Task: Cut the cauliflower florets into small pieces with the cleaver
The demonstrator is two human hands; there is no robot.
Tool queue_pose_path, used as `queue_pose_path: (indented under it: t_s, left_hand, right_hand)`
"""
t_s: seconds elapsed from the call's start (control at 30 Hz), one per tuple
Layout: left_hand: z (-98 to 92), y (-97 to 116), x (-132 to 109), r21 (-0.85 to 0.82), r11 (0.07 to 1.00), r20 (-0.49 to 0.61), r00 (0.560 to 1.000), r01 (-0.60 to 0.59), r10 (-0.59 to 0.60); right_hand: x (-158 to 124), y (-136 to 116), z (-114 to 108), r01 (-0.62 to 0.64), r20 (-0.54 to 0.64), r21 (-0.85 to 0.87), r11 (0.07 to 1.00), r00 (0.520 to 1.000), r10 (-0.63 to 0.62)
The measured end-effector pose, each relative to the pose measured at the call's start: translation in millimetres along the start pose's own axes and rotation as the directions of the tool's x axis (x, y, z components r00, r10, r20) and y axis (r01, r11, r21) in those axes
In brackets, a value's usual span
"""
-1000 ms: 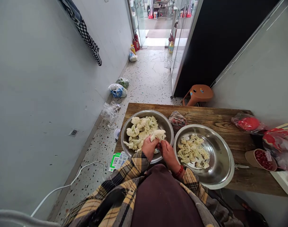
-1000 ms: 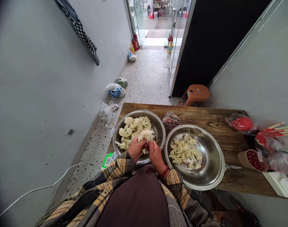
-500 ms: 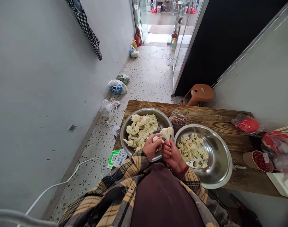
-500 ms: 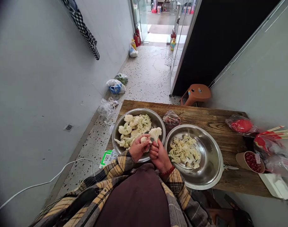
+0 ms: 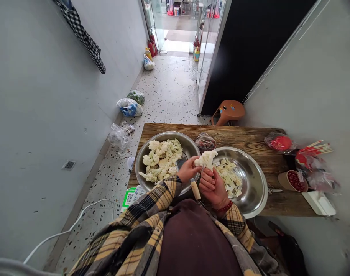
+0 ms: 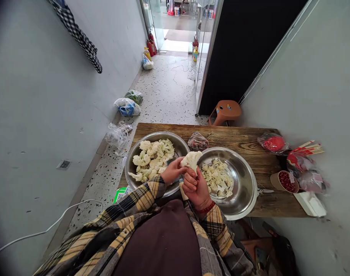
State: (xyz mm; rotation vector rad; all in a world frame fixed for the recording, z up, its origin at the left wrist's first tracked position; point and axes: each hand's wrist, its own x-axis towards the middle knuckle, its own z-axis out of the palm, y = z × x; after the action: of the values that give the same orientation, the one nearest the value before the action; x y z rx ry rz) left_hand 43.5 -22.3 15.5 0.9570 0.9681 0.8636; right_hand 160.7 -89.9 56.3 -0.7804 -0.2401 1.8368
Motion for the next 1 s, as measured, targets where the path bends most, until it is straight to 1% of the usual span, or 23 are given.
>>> queue_pose_path:
  t_s: [0.03, 0.07, 0.13, 0.17, 0.2, 0.23, 0.3, 0.33, 0.37, 0.4, 0.43, 0.47, 0.5, 0.53, 0.57, 0.6, 0.63, 0.67, 0.7, 0.73, 0.8, 0.87, 1.0]
  left_hand:
    - [2.5, 0, 2, 0.025, 1.000, 0.065, 0.998, -0.015, 0.014]
    - [2.1, 1, 3, 0.057, 0.998, 0.102, 0.994, -0.032, 0.026]
    - [-5.2, 8, 2, 0.159, 0.984, 0.113, 0.992, -0.075, 0.057]
    - [-10.5, 15, 0, 0.227, 0.968, 0.116, 0.989, -0.112, 0.087]
    - [-15.7, 22, -2, 0.297, 0.939, 0.155, 0.979, -0.175, 0.133]
    - [-20.1, 31, -4, 0.359, 0.895, 0.233, 0.954, -0.265, 0.189]
    - [-25.1, 49, -10, 0.443, 0.770, 0.422, 0.864, -0.459, 0.273]
    - [-25.9, 57, -12, 0.468, 0.709, 0.502, 0.819, -0.527, 0.278]
    - [-26.3, 63, -13, 0.485, 0.661, 0.562, 0.783, -0.573, 0.266]
    - [-27.0, 67, -15, 0.501, 0.629, 0.597, 0.763, -0.595, 0.247]
    - [-28.5, 69, -16, 0.518, 0.613, 0.603, 0.763, -0.596, 0.232]
    - [-31.1, 69, -17, 0.543, 0.613, 0.578, 0.785, -0.575, 0.224]
    - [-34.9, 68, -17, 0.573, 0.628, 0.518, 0.827, -0.526, 0.220]
    - [-39.6, 65, -19, 0.602, 0.662, 0.426, 0.881, -0.447, 0.208]
    - [-44.8, 61, -20, 0.615, 0.709, 0.315, 0.932, -0.346, 0.182]
    - [-49.9, 58, -22, 0.603, 0.762, 0.206, 0.969, -0.238, 0.140]
    - [-54.5, 55, -24, 0.567, 0.812, 0.117, 0.989, -0.140, 0.089]
    - [-58.2, 53, -27, 0.517, 0.854, 0.057, 0.998, -0.065, 0.041]
    - [-60.7, 51, -29, 0.464, 0.886, 0.025, 1.000, -0.016, 0.006]
    - [-62.0, 51, -32, 0.415, 0.910, 0.011, 1.000, 0.012, -0.018]
    - [-61.7, 53, -37, 0.340, 0.939, 0.007, 0.999, 0.041, -0.046]
    - [-59.7, 56, -40, 0.286, 0.956, 0.012, 0.998, 0.060, -0.066]
    - [-58.2, 61, -45, 0.238, 0.967, 0.053, 0.993, 0.094, -0.109]
  right_hand:
    - [-2, -3, 1, -0.006, -0.001, 0.018, 1.000, 1.000, 0.006]
    - [-4, -5, 0, -0.015, 0.003, 0.041, 0.999, 1.000, 0.015]
    - [-7, -8, -3, -0.042, 0.028, 0.108, 0.993, 0.999, 0.040]
    - [-7, -8, -6, -0.065, 0.050, 0.149, 0.987, 0.997, 0.058]
    - [-6, -7, -9, -0.097, 0.082, 0.190, 0.977, 0.993, 0.082]
    - [-5, -6, -12, -0.139, 0.125, 0.227, 0.964, 0.986, 0.113]
    - [0, -1, -16, -0.253, 0.223, 0.260, 0.932, 0.955, 0.197]
    - [2, 1, -17, -0.310, 0.264, 0.252, 0.917, 0.933, 0.243]
    - [5, 4, -16, -0.359, 0.293, 0.229, 0.905, 0.912, 0.288]
    - [7, 6, -15, -0.400, 0.310, 0.195, 0.896, 0.891, 0.330]
    - [8, 8, -12, -0.423, 0.313, 0.153, 0.893, 0.878, 0.362]
    - [9, 9, -9, -0.431, 0.305, 0.106, 0.896, 0.872, 0.383]
    - [10, 9, -6, -0.420, 0.286, 0.056, 0.906, 0.876, 0.389]
    - [10, 9, -4, -0.391, 0.253, 0.004, 0.921, 0.891, 0.377]
    - [10, 7, -1, -0.340, 0.205, -0.046, 0.939, 0.917, 0.342]
    - [11, 5, 1, -0.266, 0.144, -0.097, 0.959, 0.950, 0.278]
    - [11, 3, 3, -0.176, 0.073, -0.156, 0.972, 0.979, 0.189]
    - [12, 1, 4, -0.079, 0.006, -0.228, 0.970, 0.997, 0.083]
    - [13, -1, 6, 0.013, -0.048, -0.310, 0.951, 0.998, -0.030]
    - [14, -3, 8, 0.088, -0.075, -0.394, 0.915, 0.989, -0.127]
    - [17, -5, 13, 0.182, -0.059, -0.528, 0.830, 0.967, -0.249]
    - [22, -4, 19, 0.228, 0.000, -0.596, 0.770, 0.959, -0.284]
    - [32, -1, 26, 0.255, 0.087, -0.672, 0.695, 0.959, -0.268]
